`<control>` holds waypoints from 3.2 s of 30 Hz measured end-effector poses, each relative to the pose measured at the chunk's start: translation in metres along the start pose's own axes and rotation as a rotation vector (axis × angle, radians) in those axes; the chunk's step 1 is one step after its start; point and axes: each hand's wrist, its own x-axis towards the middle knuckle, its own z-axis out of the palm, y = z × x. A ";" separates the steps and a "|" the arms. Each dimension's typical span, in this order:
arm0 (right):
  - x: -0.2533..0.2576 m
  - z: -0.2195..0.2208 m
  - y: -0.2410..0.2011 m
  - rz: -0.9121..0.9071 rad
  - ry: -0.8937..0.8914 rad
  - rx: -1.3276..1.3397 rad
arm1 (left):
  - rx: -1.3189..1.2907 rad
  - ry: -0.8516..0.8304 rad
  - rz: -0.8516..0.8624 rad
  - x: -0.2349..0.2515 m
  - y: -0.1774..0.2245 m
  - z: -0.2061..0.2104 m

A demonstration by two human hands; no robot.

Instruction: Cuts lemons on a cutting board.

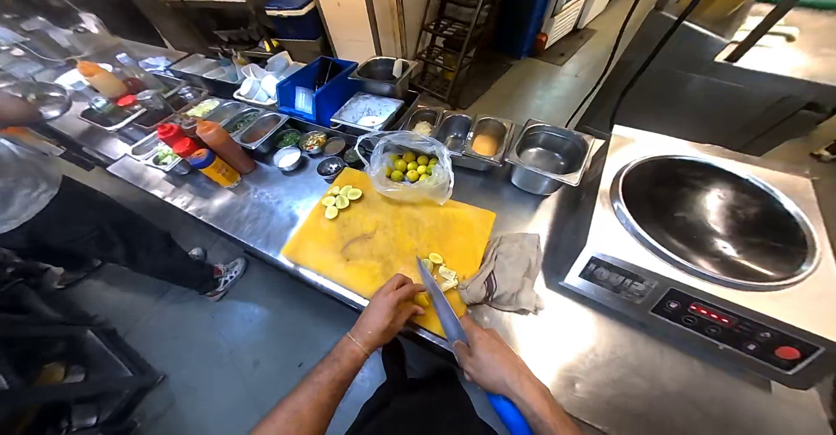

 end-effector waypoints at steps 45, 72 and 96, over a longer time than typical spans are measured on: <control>-0.039 -0.008 0.017 0.017 0.043 -0.294 | -0.027 0.284 0.072 -0.029 -0.028 0.010; -0.079 0.011 0.064 -0.124 0.222 -0.182 | 0.138 0.136 0.160 -0.021 -0.031 -0.001; -0.082 0.031 0.050 -0.152 0.216 -0.053 | 0.156 0.126 0.083 -0.019 -0.027 -0.003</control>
